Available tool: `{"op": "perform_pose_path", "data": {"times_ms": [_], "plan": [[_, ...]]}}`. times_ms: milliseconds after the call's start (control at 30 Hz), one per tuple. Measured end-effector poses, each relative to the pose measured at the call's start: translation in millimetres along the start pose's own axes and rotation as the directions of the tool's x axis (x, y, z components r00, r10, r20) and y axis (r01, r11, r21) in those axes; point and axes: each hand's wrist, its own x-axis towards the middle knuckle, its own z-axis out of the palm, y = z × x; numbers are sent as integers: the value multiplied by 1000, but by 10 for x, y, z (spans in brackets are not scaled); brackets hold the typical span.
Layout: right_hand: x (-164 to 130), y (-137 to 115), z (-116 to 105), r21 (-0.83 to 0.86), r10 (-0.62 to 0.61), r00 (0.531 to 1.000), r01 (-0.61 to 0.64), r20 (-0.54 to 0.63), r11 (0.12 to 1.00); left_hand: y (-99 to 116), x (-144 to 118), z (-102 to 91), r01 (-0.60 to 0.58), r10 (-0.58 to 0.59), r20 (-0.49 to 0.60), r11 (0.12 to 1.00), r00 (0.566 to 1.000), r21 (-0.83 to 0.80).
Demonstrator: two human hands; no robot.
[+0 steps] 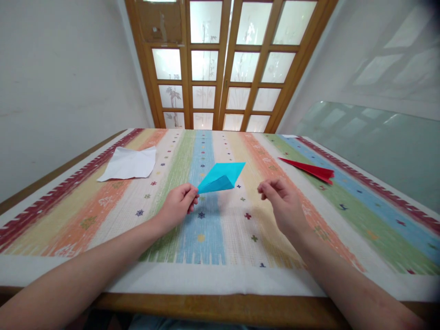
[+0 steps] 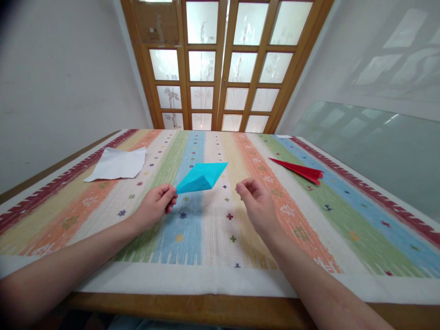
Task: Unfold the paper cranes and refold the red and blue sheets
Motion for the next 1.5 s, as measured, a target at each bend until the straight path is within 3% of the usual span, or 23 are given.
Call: {"op": "perform_pose_path", "data": {"times_ms": [67, 133, 167, 233, 300, 367, 467, 567, 633, 700, 800, 867, 900, 967, 1033, 1233, 1300, 1333, 1433, 1500], "plan": [[-48, 4, 79, 85, 152, 955, -178, 254, 980, 21, -21, 38, 0, -4, -39, 997, 999, -83], [-127, -2, 195, 117, 284, 820, -388, 497, 914, 32, -56, 90, 2, -6, -29, 991, 1000, -133], [-171, -9, 256, 128, 317, 765, -458, 561, 879, 31, -77, 121, 3, -5, -12, 989, 1000, -147], [-251, -27, 367, 177, 314, 714, -522, 626, 834, 18, -125, 187, 0, 5, 36, 989, 999, -151], [-305, -37, 443, 250, 288, 717, -543, 635, 802, 6, -174, 250, 1, 12, 99, 992, 995, -124], [-329, -26, 481, 292, 282, 754, -528, 593, 797, 7, -218, 301, -4, 16, 169, 998, 985, -67], [-323, 28, 489, 257, 309, 796, -491, 520, 832, 30, -263, 346, 9, -16, 288, 1000, 957, 27], [-302, 92, 489, 229, 329, 803, -487, 496, 843, 35, -276, 358, 29, -66, 383, 994, 921, 103], [-300, 119, 499, 227, 338, 804, -491, 490, 841, 16, -266, 349, 7, -62, 407, 991, 911, 134], [-311, 128, 513, 223, 336, 796, -495, 503, 840, -8, -244, 325, -27, -23, 353, 990, 935, 138], [-348, 107, 517, 201, 321, 745, -517, 585, 832, -19, -205, 268, -82, 74, 122, 994, 990, 65], [-374, 74, 499, 152, 312, 671, -538, 672, 829, -1, -189, 228, -154, 154, 3, 988, 988, 10], [-383, 53, 484, 124, 301, 633, -536, 713, 835, 11, -187, 212, -194, 194, -7, 981, 981, -1], [-394, 14, 451, 76, 265, 578, -498, 772, 864, 30, -193, 195, -238, 239, 48, 971, 970, -17], [-399, -15, 427, 43, 235, 558, -440, 796, 897, 30, -203, 202, -220, 227, 133, 973, 965, -65], [-440, -29, 466, -53, 286, 534, -410, 796, 911, -46, -171, 266, 54, 19, 317, 974, 948, -220], [-448, -34, 479, -64, 300, 564, -398, 769, 915, -77, -139, 267, 103, -23, 346, 971, 938, -215], [-443, -35, 478, -54, 293, 617, -375, 730, 925, -95, -123, 263, 96, -20, 343, 974, 939, -204], [-393, -21, 445, -64, 219, 834, -217, 506, 974, -151, -80, 241, 14, 28, 308, 991, 951, -131], [-342, 3, 411, -149, 142, 910, -90, 390, 985, -175, -61, 225, -32, 50, 311, 997, 949, -64]]}}
